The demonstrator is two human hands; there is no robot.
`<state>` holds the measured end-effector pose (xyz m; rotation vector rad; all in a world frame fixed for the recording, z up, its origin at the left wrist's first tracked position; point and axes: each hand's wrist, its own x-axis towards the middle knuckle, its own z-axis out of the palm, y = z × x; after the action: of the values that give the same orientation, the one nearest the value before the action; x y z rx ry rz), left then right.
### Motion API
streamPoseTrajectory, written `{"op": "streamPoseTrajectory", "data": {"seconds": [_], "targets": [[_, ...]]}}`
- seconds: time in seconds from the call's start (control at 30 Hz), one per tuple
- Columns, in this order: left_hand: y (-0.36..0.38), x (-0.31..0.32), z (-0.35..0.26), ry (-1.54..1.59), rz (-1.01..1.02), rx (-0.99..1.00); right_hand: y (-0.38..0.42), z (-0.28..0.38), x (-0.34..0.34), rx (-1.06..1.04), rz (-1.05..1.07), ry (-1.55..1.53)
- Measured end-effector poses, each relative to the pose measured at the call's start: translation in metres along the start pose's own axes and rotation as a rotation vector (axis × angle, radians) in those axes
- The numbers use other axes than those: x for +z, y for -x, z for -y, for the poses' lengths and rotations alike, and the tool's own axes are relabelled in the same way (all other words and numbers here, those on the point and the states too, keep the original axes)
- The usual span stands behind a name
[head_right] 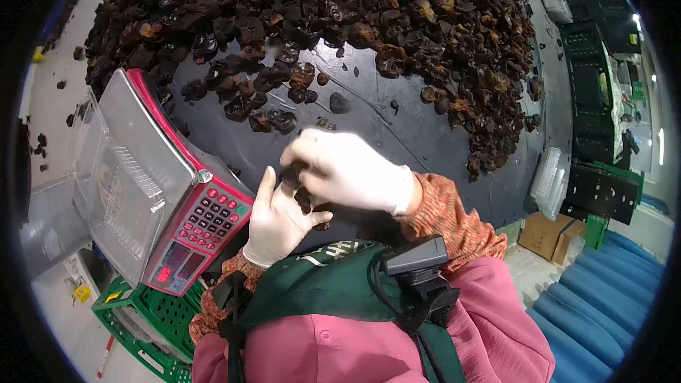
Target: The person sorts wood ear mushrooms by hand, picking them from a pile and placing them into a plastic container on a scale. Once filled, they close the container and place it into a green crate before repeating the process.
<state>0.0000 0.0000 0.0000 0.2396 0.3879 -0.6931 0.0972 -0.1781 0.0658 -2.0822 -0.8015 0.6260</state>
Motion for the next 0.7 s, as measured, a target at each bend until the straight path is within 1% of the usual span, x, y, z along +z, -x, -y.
{"op": "streamPoseTrajectory", "data": {"seconds": [0.03,0.07,0.1,0.17,0.2,0.23,0.3,0.4,0.5,0.53,0.57,0.63,0.67,0.7], "targets": [[0.003,0.011,0.002,0.068,0.005,0.048,0.005,0.013,-0.004,-0.021,0.089,-0.027],[0.006,0.025,0.003,-0.018,0.005,0.102,0.007,0.022,-0.008,-0.032,0.131,0.042],[-0.005,0.010,-0.013,-0.073,-0.034,0.076,-0.010,0.010,-0.005,-0.028,0.020,-0.005],[-0.003,-0.006,-0.007,-0.075,-0.131,-0.020,-0.020,0.003,-0.007,0.071,-0.126,-0.115],[0.001,-0.003,-0.002,-0.030,-0.099,-0.018,-0.031,-0.011,0.000,-0.082,-0.331,0.122],[0.003,-0.004,-0.001,-0.055,-0.113,-0.033,-0.040,-0.010,0.005,-0.018,-0.401,0.260],[0.005,-0.001,-0.002,-0.134,-0.117,-0.042,-0.056,-0.026,0.021,0.039,-0.363,0.607],[0.006,0.003,-0.003,-0.212,-0.131,-0.045,-0.060,-0.040,0.029,0.072,-0.368,0.634],[0.004,-0.004,0.000,-0.148,-0.104,-0.091,-0.039,-0.024,0.013,0.047,-0.295,0.290],[0.002,-0.006,0.001,-0.053,-0.053,-0.082,-0.030,-0.016,0.004,0.019,-0.193,0.217],[0.000,-0.007,0.001,0.042,-0.001,-0.075,-0.023,-0.007,-0.006,0.018,-0.005,0.156],[-0.002,-0.005,0.000,0.173,0.081,-0.030,-0.020,0.002,-0.017,-0.101,0.168,0.084],[-0.003,-0.009,0.001,0.163,0.051,-0.049,-0.026,0.009,-0.021,-0.032,0.128,0.002],[-0.003,-0.012,0.003,0.153,0.021,-0.066,-0.033,0.000,-0.013,-0.074,-0.023,0.099]]}}
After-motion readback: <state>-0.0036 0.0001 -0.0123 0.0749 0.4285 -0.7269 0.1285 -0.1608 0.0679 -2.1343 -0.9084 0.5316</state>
